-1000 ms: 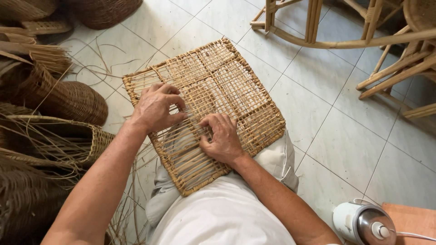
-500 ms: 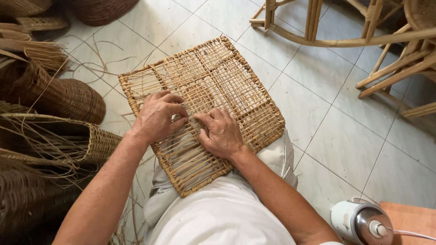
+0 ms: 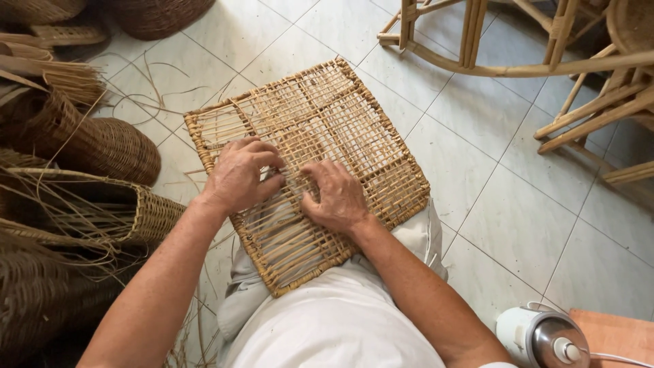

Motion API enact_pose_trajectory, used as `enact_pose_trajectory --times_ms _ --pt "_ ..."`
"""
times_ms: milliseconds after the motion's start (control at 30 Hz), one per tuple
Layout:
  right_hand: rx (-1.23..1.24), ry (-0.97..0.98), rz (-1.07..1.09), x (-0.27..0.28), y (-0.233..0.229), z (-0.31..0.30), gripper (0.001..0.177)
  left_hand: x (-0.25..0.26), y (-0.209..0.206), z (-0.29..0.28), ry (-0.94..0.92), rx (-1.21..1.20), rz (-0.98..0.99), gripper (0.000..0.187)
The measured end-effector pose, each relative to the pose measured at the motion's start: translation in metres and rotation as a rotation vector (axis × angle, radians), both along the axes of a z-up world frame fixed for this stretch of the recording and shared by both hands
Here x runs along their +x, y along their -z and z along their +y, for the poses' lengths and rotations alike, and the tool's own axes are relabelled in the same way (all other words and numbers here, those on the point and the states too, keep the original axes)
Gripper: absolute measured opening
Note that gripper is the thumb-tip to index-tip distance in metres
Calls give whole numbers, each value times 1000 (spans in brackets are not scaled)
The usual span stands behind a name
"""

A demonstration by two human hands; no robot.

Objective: The person weaves strips of rattan through a rectangular wooden frame to create a mesh panel, using their hands to guide and tighten the strips.

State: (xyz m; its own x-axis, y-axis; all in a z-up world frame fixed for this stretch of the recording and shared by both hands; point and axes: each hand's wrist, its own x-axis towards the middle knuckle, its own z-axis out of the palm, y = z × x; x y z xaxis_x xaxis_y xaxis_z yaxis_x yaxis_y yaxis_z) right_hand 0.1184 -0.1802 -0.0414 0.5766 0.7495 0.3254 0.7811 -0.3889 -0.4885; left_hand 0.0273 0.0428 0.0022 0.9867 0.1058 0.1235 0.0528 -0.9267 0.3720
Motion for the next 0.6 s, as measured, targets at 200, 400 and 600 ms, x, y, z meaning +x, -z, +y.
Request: enact_pose_trajectory --times_ms 200,400,600 --pt "75 -4 -78 -3 -2 -4 35 10 3 39 4 -277 -366 17" --pt "135 -32 -72 -3 9 -6 34 27 21 105 -375 -86 -221 33" --pt "125 -18 -52 -17 -15 -8 41 73 -20 117 -532 57 371 67"
